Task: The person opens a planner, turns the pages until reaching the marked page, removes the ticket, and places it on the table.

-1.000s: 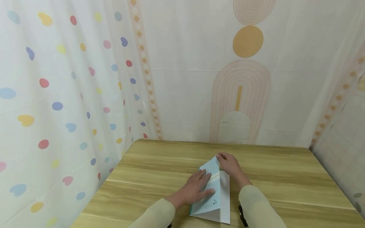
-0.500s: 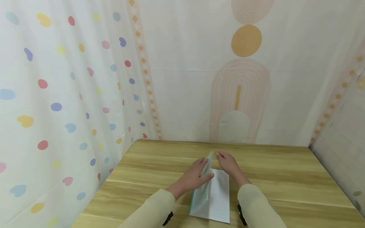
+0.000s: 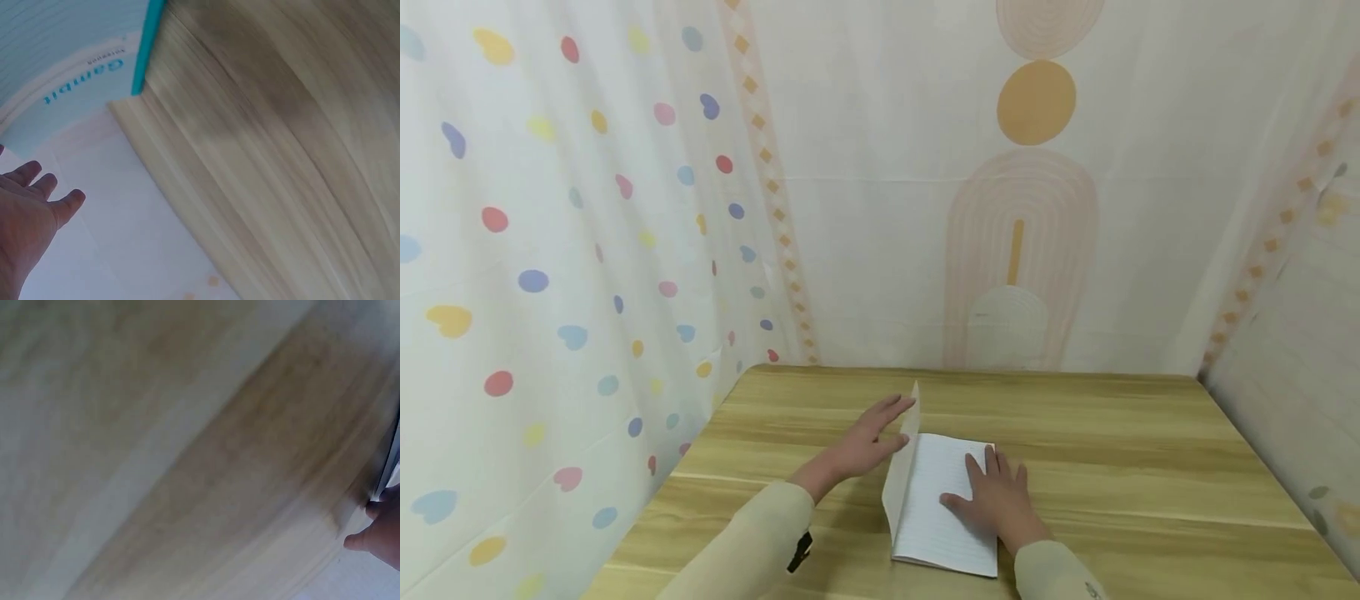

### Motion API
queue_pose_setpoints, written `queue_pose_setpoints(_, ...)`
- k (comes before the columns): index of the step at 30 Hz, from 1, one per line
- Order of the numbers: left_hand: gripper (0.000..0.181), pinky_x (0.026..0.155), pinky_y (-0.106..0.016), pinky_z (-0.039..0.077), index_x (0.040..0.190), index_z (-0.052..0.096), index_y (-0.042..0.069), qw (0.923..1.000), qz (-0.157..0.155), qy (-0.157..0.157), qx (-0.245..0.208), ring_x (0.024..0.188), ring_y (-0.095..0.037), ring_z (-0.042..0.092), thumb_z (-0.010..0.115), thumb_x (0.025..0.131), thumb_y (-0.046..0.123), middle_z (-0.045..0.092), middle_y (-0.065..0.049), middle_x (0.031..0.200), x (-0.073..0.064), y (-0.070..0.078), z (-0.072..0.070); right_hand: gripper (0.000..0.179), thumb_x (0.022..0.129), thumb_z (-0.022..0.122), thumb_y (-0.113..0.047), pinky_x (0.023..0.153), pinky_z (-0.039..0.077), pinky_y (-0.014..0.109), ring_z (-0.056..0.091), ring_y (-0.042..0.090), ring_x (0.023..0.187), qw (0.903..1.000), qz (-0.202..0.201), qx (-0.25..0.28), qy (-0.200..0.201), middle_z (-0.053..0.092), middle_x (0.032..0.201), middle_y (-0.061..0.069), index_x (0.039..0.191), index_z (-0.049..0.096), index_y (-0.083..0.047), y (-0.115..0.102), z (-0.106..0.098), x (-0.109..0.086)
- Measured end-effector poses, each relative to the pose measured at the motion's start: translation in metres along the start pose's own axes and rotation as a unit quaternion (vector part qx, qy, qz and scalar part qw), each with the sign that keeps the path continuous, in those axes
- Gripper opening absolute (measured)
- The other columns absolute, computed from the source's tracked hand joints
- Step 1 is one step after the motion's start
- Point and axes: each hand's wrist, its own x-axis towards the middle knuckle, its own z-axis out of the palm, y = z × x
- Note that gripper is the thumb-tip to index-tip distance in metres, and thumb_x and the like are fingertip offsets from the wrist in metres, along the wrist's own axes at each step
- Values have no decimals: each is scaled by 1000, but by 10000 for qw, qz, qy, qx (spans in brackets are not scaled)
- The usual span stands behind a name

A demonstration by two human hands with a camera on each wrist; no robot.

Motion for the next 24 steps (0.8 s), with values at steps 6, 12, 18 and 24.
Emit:
queue_pose_setpoints(6, 57, 113, -62, 23, 154, 37, 12, 9998, -38, 62, -188, 146, -41, 23, 47, 100, 26, 26, -20, 159, -10, -16, -14, 86, 92, 57, -61, 106, 3, 77, 18, 56, 141, 10000, 23, -70, -53, 19, 156, 34, 149, 40, -1, 10, 7, -2)
queue_pose_setpoints(12, 59, 112, -61, 26, 153, 37, 9, 9988, -301, 155, -366, 145, -42, 24, 51, 98, 23, 25, -22, 159, -22, -37, -22, 85, 93, 55, -62, 105, 2, 77, 17, 55, 142, 9999, -29, -85, -145, 17, 158, 32, 151, 38, -2, 18, 6, -1)
queue_pose_setpoints(18, 63, 113, -59, 24, 151, 37, -1, 9989, -398, 238, -114, 144, -44, 26, 59, 98, 24, 29, -25, 156, -35, -58, -21, 82, 94, 56, -58, 105, 1, 77, 17, 56, 142, 9999, -6, -44, -159, 17, 158, 32, 151, 38, -2, 19, 3, -5)
queue_pose_setpoints(24, 68, 114, -58, 23, 148, 35, -10, 9998, -190, 82, 66, 143, -44, 26, 61, 98, 27, 31, -27, 155, -47, -74, -15, 82, 94, 55, -59, 104, 2, 78, 18, 56, 141, 9999, -48, -106, -35, 19, 157, 32, 150, 40, -1, 33, 4, -8)
